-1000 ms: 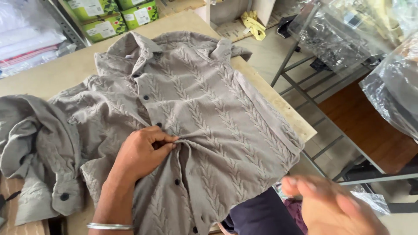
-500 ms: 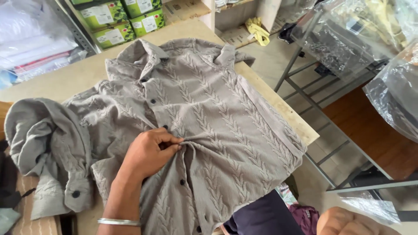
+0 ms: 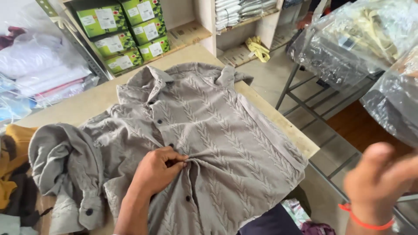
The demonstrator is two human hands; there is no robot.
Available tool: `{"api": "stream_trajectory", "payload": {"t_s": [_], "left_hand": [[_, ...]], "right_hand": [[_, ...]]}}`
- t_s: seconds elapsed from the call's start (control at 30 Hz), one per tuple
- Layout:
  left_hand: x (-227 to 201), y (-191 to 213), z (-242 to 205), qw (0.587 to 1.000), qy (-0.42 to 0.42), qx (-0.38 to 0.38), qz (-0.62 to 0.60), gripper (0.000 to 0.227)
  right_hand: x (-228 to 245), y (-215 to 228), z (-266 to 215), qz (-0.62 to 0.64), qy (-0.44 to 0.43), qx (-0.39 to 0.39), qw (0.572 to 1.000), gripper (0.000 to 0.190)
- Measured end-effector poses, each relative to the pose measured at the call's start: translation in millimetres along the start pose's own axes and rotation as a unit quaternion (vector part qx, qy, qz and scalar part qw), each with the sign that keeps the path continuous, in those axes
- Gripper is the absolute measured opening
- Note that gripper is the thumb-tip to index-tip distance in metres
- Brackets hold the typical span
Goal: Buttoning the front buttons of a grey textured shirt laid out on a table.
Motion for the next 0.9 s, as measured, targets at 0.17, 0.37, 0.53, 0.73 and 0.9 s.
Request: {"api": "stream_trajectory", "payload": {"t_s": [0.17,0.37,0.53,0.73,0.9], "left_hand": [[4.1,-4.3,2.4,1.000,0.006,0.005,0.003,0.019],[0.4,-4.1,1.0,1.000,0.011,0.009,0.024,0.018],[2.6,-3.3,0.3,1.000,0.017,0.004,0.017,0.020],[0.4,-0.8,0.2,1.000,0.000,0.003,0.023,0.020],[4.3,-3.2,1.9,0.999,0.008,0.010,0.037,0.021]], "right_hand": [[31.5,-4.1,32.3,0.227,-0.184,0.140,0.946,0.095],[63.7,-25.5,11.2,0.263,-0.066,0.260,0.927,0.087],[71.1,-17.7,10.3,0.291,-0.083,0.281,0.911,0.088],[76.5,3.4,15.8,0.440,-0.120,0.185,0.871,0.075],[82.3,22.3,13.2,0.548,-0.178,0.117,0.809,0.072]]}}
Point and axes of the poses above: each hand's wrist, its own z-axis towards the middle knuckle, its own y-axis out of the back of the hand, x = y × z, the point moved 5 cm from there along z, towards the middle knuckle, and after that the axes turned 13 degrees about -z, right-handed, at the moved point
